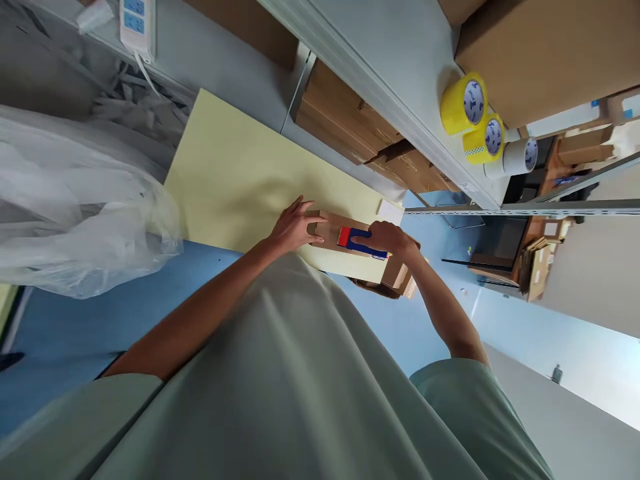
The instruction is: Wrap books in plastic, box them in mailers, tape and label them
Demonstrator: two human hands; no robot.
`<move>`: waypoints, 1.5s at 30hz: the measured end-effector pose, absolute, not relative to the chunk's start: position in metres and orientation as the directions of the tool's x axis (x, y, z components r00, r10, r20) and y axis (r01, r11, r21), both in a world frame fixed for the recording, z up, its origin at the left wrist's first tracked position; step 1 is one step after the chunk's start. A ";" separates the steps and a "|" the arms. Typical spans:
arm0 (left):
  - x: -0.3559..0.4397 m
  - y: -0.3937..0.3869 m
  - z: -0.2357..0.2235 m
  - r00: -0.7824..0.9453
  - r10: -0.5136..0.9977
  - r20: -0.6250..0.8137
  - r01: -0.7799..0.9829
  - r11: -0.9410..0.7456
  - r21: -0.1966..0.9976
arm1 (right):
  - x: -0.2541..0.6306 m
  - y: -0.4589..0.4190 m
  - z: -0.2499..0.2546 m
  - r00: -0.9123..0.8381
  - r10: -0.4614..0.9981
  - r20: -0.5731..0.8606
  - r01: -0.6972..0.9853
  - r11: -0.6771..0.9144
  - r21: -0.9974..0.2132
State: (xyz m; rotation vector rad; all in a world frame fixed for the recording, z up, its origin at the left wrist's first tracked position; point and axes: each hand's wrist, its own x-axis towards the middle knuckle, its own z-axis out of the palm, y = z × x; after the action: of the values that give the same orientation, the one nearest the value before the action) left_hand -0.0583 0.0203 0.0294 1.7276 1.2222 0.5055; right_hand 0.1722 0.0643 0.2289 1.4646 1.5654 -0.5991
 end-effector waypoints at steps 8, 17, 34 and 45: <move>-0.056 0.006 0.039 0.324 0.919 -0.222 0.642 -0.041 0.766 | 0.209 0.063 0.191 -0.064 0.536 -0.842 0.988 0.151 0.021; 0.000 -0.023 0.040 0.081 0.990 -0.116 0.718 0.023 0.695 | 0.217 0.060 0.177 -0.190 0.548 -0.815 0.978 0.175 -0.110; 0.044 -0.004 0.023 -0.226 0.961 -0.162 0.827 0.277 0.490 | 0.289 0.061 0.199 -0.240 0.527 -0.816 0.970 0.159 -0.183; 0.042 -0.001 0.023 -0.223 0.960 -0.167 0.799 0.278 0.534 | 0.391 0.066 0.194 -0.207 0.476 -0.855 0.978 0.117 -0.172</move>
State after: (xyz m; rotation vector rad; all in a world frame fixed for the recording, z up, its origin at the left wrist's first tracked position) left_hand 0.0419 -0.0007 0.0228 1.5790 2.0913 0.4662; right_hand 0.3906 0.0663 0.1940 1.4162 1.7659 -1.0167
